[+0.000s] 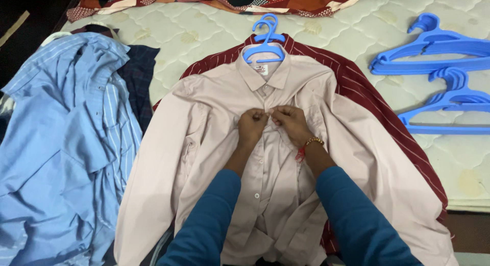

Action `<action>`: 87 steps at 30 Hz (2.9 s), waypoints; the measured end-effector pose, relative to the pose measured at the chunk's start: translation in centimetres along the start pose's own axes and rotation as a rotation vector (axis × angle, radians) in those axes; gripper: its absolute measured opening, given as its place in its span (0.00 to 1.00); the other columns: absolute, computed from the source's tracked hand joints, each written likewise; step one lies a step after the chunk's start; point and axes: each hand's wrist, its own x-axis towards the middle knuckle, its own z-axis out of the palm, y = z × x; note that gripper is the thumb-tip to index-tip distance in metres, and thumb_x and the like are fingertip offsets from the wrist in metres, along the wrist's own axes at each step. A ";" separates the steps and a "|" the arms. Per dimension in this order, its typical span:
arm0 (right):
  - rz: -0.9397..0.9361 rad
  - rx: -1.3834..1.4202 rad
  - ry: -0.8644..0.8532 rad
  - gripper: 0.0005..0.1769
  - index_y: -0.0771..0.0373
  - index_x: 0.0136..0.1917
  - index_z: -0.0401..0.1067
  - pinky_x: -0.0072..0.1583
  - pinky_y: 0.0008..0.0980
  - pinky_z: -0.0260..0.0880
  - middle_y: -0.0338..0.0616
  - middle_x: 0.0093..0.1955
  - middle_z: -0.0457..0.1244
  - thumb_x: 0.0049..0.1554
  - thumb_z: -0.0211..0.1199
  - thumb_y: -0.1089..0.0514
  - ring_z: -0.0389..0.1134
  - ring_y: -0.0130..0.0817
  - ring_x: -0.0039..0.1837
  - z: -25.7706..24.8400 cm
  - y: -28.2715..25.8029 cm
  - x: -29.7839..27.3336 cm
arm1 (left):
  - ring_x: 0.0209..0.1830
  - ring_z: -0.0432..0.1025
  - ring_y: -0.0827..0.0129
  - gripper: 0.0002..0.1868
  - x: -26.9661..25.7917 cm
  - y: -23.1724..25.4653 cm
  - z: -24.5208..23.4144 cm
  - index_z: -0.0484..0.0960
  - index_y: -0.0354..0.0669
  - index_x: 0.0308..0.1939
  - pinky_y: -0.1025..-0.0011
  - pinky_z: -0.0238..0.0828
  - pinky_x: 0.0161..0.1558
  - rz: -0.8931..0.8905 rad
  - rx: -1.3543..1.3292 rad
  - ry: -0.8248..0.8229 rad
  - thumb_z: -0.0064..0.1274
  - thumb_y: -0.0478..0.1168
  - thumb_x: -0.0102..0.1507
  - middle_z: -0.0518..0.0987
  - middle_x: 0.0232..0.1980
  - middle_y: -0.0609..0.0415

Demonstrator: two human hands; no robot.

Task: The person places a light pink shirt on a blue hanger, buttons it, and smooths it out. Then the person places a light blue striped shirt on another blue hanger, buttons it, and smooths it out. Both shirts are left on the bed.

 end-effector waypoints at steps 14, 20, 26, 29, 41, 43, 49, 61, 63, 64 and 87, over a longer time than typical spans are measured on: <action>-0.688 -1.350 0.027 0.20 0.64 0.57 0.74 0.57 0.45 0.67 0.53 0.54 0.66 0.50 0.65 0.61 0.67 0.54 0.56 2.9 -8.5 -13.5 | 0.47 0.73 0.55 0.17 -11.6 8.8 -7.3 0.80 0.43 0.50 0.54 0.62 0.53 0.408 0.576 -0.118 0.63 0.42 0.59 0.78 0.46 0.49; -0.532 -1.340 0.055 0.10 0.60 0.52 0.78 0.56 0.44 0.68 0.51 0.46 0.69 0.57 0.63 0.60 0.69 0.50 0.53 3.1 -8.7 -13.5 | 0.44 0.78 0.58 0.07 -13.1 9.6 -7.2 0.83 0.45 0.43 0.60 0.73 0.49 0.289 0.640 -0.334 0.56 0.40 0.62 0.82 0.42 0.52; -0.226 -1.011 0.067 0.15 0.63 0.55 0.76 0.52 0.44 0.72 0.55 0.45 0.71 0.60 0.60 0.52 0.73 0.50 0.49 4.7 -8.5 -12.0 | 0.43 0.75 0.50 0.15 -10.5 10.0 -5.8 0.79 0.36 0.51 0.58 0.73 0.45 0.313 0.471 -0.074 0.57 0.36 0.62 0.78 0.45 0.44; -0.196 -1.020 0.142 0.16 0.65 0.52 0.76 0.54 0.42 0.72 0.55 0.47 0.71 0.58 0.63 0.51 0.73 0.50 0.52 5.4 -6.6 -10.5 | 0.43 0.75 0.50 0.15 -8.3 7.7 -4.8 0.80 0.36 0.49 0.58 0.73 0.46 0.356 0.509 -0.051 0.58 0.35 0.59 0.78 0.45 0.43; 0.013 -0.556 0.125 0.11 0.67 0.47 0.75 0.45 0.26 0.69 0.39 0.39 0.69 0.55 0.68 0.57 0.68 0.25 0.41 3.5 -4.3 -9.0 | 0.40 0.78 0.56 0.06 -8.1 7.6 -2.7 0.81 0.41 0.37 0.60 0.74 0.42 0.095 0.481 0.081 0.60 0.36 0.58 0.82 0.38 0.49; -0.029 -0.327 0.038 0.08 0.68 0.46 0.76 0.43 0.22 0.65 0.34 0.39 0.67 0.56 0.67 0.61 0.64 0.19 0.40 3.2 -3.7 -8.6 | 0.40 0.79 0.57 0.06 -8.2 8.0 -2.7 0.82 0.42 0.38 0.62 0.75 0.43 0.006 0.478 0.075 0.60 0.37 0.59 0.84 0.38 0.50; 0.069 -0.187 0.056 0.05 0.65 0.47 0.77 0.41 0.19 0.62 0.31 0.39 0.66 0.56 0.67 0.63 0.62 0.16 0.39 3.0 -3.1 -9.2 | 0.35 0.79 0.62 0.09 -7.7 7.8 -3.7 0.81 0.37 0.39 0.66 0.75 0.40 0.046 0.306 0.072 0.62 0.38 0.59 0.83 0.36 0.48; 0.116 -0.157 0.051 0.06 0.65 0.47 0.75 0.37 0.20 0.54 0.28 0.36 0.63 0.58 0.66 0.60 0.56 0.16 0.35 2.6 -3.8 -10.1 | 0.32 0.74 0.75 0.06 -5.1 7.1 -11.5 0.80 0.38 0.46 0.74 0.74 0.34 0.015 -0.157 0.220 0.50 0.36 0.69 0.79 0.37 0.57; 0.099 -0.129 0.015 0.06 0.65 0.47 0.75 0.39 0.19 0.55 0.28 0.37 0.63 0.60 0.66 0.60 0.56 0.15 0.36 2.1 -3.9 -9.9 | 0.34 0.76 0.72 0.06 -5.4 6.4 -9.9 0.81 0.39 0.44 0.72 0.75 0.38 0.130 -0.012 0.028 0.51 0.35 0.67 0.82 0.36 0.54; 0.093 -0.115 -0.003 0.06 0.65 0.47 0.75 0.40 0.18 0.56 0.28 0.37 0.63 0.60 0.66 0.60 0.57 0.15 0.36 2.0 -3.9 -10.0 | 0.34 0.77 0.71 0.06 -5.9 6.1 -9.0 0.82 0.39 0.43 0.72 0.75 0.40 0.184 0.060 -0.068 0.51 0.34 0.66 0.83 0.36 0.53; 0.072 -0.132 0.083 0.08 0.69 0.45 0.76 0.36 0.21 0.53 0.30 0.35 0.62 0.60 0.66 0.61 0.55 0.15 0.34 2.9 -1.9 -9.6 | 0.41 0.80 0.67 0.16 -6.9 2.3 -1.5 0.84 0.40 0.45 0.69 0.67 0.50 -0.200 0.290 -0.069 0.54 0.48 0.63 0.86 0.39 0.52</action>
